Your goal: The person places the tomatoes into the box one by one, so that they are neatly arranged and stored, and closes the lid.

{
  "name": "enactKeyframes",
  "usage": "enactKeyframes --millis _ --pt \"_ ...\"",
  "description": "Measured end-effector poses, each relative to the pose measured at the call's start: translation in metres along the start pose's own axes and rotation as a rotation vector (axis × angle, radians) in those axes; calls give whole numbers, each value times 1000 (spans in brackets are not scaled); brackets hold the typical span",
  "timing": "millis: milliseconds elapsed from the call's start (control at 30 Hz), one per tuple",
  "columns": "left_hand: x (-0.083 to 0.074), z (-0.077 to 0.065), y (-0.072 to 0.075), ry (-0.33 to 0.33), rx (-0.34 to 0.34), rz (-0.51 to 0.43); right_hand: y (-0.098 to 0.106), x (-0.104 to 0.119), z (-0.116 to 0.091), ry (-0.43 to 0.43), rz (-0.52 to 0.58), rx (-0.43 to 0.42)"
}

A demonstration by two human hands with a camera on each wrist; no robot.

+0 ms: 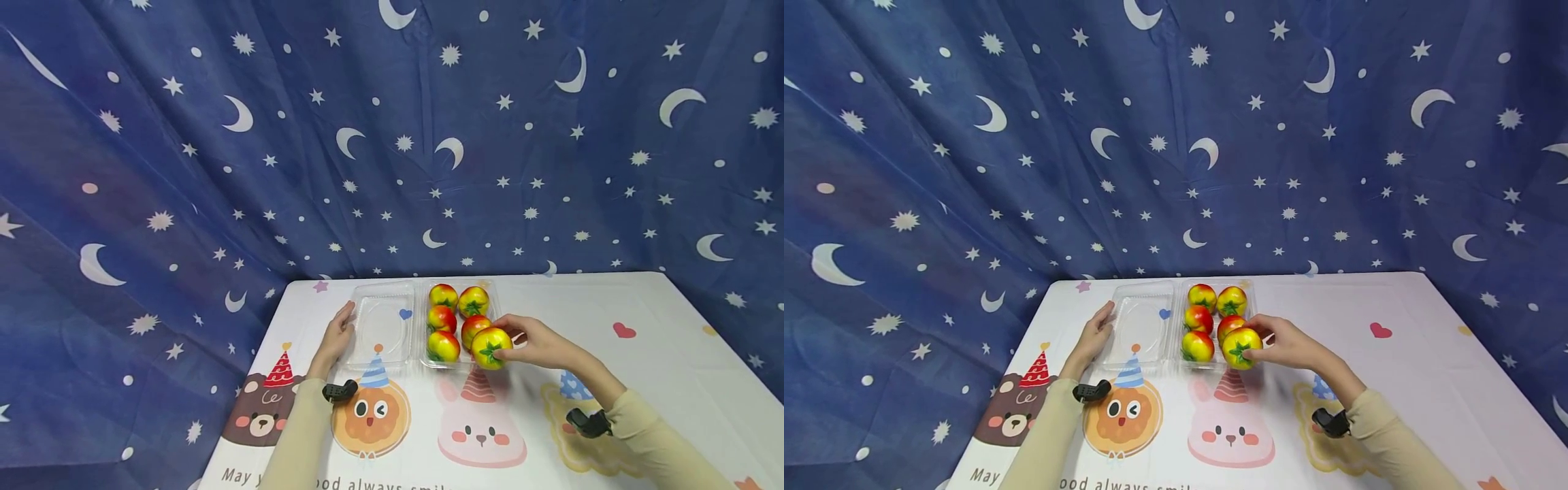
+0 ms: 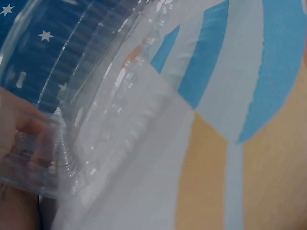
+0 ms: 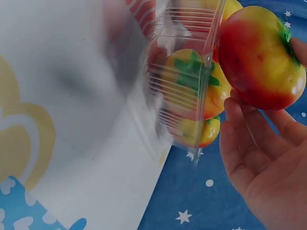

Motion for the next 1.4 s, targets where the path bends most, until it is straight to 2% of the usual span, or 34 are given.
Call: enactKeyframes --millis 67,200,433,600,900,1100,1200,1400 --pt "-10 -3 -2 5 12 23 0 2 2 11 -7 -14" --pt "-13 -3 -2 2 12 46 0 2 6 19 -23 -39" --pt "22 8 5 -4 -33 28 -6 -1 12 19 -70 -54" --pt "30 8 6 13 -49 36 -11 -1 12 26 -138 -94" --pt "28 10 5 11 -46 34 -16 -4 13 7 -224 -132" --pt "30 14 3 47 -41 5 -18 -12 14 -77 -325 -136" --pt "30 13 2 65 -41 11 -20 -13 14 -94 -325 -133" --pt "27 9 4 88 -43 14 -23 -11 13 -64 -306 -139"
Point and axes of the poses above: each hand's wrist, its own z-axis towards the middle knuckle, its own y-axis out of the back of the hand, x = y × z, the point moved 8 cm from there along z, towards the middle knuckle, and after that the axes turned 14 degrees about -z, right-handed, at the moved point
